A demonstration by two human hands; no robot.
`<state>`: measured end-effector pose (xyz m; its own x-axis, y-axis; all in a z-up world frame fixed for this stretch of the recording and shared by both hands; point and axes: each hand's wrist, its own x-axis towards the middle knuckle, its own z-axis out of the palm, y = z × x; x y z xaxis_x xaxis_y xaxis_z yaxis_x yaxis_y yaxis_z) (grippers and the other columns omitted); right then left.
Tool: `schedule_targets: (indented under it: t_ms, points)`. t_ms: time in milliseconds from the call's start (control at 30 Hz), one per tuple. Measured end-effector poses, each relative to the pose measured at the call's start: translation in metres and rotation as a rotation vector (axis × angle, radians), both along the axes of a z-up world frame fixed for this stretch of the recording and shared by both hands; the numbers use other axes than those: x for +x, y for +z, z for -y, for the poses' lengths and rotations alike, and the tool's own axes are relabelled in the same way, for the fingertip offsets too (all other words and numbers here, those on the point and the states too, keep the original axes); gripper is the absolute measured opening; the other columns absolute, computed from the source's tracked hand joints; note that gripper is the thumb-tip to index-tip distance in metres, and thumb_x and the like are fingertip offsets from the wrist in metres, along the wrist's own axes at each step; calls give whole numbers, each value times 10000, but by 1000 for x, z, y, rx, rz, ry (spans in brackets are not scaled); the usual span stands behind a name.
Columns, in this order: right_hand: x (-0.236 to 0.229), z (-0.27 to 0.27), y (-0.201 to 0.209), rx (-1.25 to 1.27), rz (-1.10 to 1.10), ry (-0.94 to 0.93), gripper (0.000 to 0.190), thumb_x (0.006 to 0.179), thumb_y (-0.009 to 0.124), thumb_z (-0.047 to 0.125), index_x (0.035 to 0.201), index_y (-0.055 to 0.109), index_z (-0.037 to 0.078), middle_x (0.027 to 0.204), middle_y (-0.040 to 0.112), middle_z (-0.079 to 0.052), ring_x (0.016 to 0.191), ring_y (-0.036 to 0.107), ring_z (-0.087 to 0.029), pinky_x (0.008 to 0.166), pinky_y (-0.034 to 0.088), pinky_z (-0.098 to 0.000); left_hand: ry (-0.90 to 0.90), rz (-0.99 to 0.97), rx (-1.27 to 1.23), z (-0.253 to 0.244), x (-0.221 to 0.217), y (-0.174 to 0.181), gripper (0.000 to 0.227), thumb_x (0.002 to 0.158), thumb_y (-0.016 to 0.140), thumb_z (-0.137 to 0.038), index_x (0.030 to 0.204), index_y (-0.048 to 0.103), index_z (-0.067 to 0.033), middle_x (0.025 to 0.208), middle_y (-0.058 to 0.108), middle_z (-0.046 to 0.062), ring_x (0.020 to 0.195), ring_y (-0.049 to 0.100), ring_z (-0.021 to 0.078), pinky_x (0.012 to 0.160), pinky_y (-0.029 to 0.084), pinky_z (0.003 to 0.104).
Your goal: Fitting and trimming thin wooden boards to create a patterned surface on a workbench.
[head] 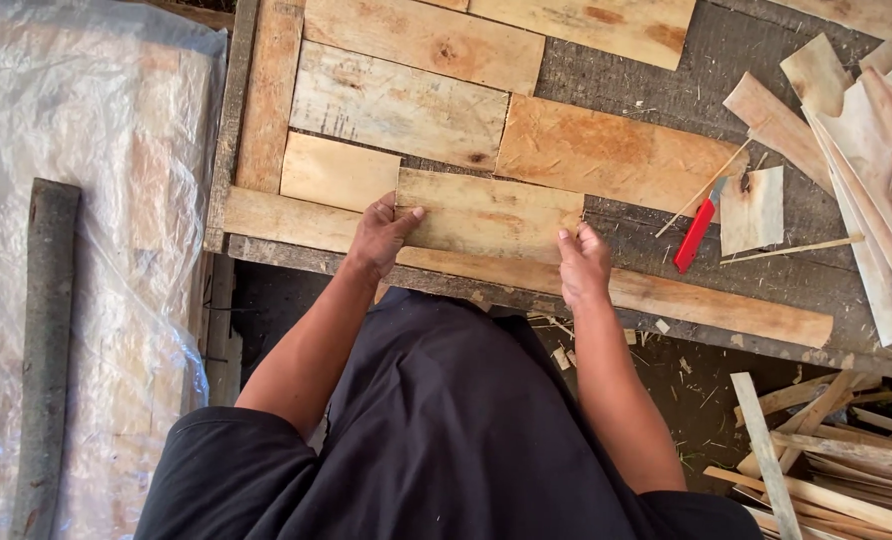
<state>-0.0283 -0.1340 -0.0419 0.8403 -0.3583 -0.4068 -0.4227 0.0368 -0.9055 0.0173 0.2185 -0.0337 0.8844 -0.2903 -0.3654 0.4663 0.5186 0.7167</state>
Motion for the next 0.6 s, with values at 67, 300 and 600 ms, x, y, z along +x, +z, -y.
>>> schedule_targets:
  t_ms: [67, 300, 600]
  points:
    - [0, -7, 6, 106, 49, -101, 386, 1015, 642, 36, 1384, 579, -59, 1226, 697, -143, 1079, 670, -169, 985, 555, -276, 147, 17, -18, 5, 0, -23, 166, 966, 701, -15, 1114, 628, -35, 1003, 744, 59, 861, 702, 116, 785, 594, 269]
    - [10, -33, 43, -10, -46, -117, 319, 987, 636, 69, 1300, 624, 13, 1151, 724, -104, 1025, 698, -142, 939, 593, -256, 397, -50, 316, 8, -1, 13, 58, 974, 750, -47, 996, 701, -23, 845, 712, 18, 705, 606, 52, 629, 495, 181]
    - [27, -30, 27, -407, -150, -162, 210, 962, 694, 97, 1162, 726, 39, 1008, 753, -36, 818, 694, -69, 699, 578, -182, 169, 191, 1208, -4, 19, 25, 165, 896, 737, -178, 954, 803, -39, 749, 749, 150, 625, 703, 225, 617, 546, 363]
